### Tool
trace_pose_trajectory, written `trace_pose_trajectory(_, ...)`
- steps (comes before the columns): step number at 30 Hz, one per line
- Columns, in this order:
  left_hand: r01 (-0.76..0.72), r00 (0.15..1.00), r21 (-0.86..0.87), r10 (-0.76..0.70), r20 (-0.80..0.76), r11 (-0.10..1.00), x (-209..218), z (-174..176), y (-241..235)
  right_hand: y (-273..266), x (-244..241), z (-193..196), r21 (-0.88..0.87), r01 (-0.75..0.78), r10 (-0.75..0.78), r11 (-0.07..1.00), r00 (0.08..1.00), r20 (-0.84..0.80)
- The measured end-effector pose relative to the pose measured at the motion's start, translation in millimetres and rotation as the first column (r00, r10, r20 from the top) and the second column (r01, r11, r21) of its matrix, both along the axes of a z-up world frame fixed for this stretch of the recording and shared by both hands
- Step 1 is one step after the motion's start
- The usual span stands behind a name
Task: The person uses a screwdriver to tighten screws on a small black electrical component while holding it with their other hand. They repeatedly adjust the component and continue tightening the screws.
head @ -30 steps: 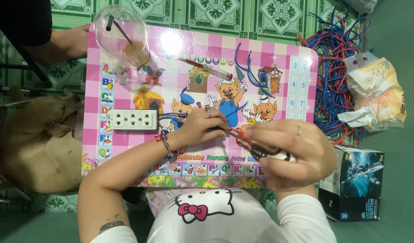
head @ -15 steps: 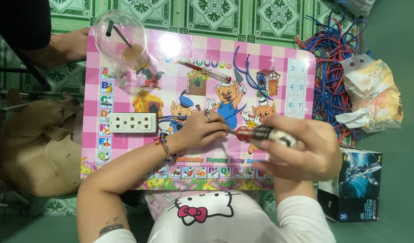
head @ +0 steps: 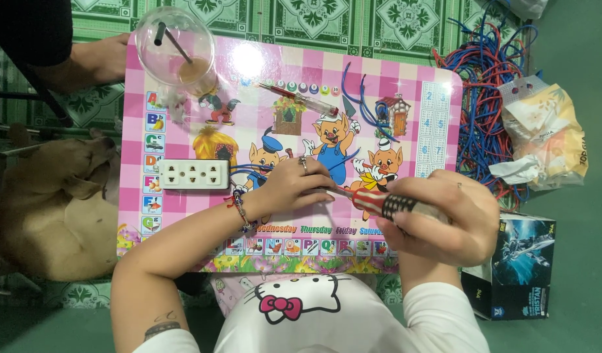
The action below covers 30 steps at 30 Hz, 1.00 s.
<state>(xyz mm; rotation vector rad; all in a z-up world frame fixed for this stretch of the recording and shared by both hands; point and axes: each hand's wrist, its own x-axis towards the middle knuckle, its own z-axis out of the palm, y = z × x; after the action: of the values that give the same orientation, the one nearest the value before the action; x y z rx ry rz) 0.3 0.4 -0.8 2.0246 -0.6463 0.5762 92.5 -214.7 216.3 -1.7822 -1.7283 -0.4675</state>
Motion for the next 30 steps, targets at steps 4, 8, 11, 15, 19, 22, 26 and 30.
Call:
trace_pose_trajectory(4,0.019,1.0,0.01,-0.019,0.003,1.0,1.1,-1.6,1.0,-18.5,14.3,-2.3,-0.158,-0.17,0.152,0.973,0.981,-0.118)
trace_pose_trajectory(8,0.024,1.0,0.019,-0.024,0.014,1.0,0.9,-0.1,1.8,-3.0,28.6,7.3,-0.149,-0.474,0.424,0.868,0.863,-0.273)
trace_pose_trajectory(11,-0.003,0.999,0.039,0.001,0.041,0.999,1.0,2.1,1.9,-11.6,18.0,-4.4,-0.162,-0.181,0.189,0.97,0.981,0.034)
trace_pose_trajectory(15,0.018,1.0,0.026,-0.018,-0.013,0.999,-1.7,-0.3,1.3,-7.3,3.8,-8.0,-0.04,-0.078,0.079,0.996,0.996,0.031)
trace_pose_trajectory(19,-0.042,0.999,0.004,0.043,-0.031,0.999,-2.1,-1.5,-0.5,-15.5,-9.4,-15.9,0.083,-0.039,0.039,0.996,0.999,0.004)
trace_pose_trajectory(22,-0.152,0.987,0.154,0.14,0.084,0.976,-5.2,-8.2,-3.9,-48.5,-15.3,-29.0,0.175,-0.008,0.012,0.984,1.0,-0.021)
trace_pose_trajectory(26,-0.299,0.953,0.426,0.246,0.177,0.854,-6.2,2.5,-15.0,-108.2,-16.6,-47.7,0.313,0.036,-0.026,0.949,0.999,-0.036)
trace_pose_trajectory(30,-0.289,0.955,0.534,0.279,0.102,0.795,-3.5,-7.6,-30.4,-164.1,-16.8,-58.7,0.447,0.078,-0.062,0.891,0.997,-0.05)
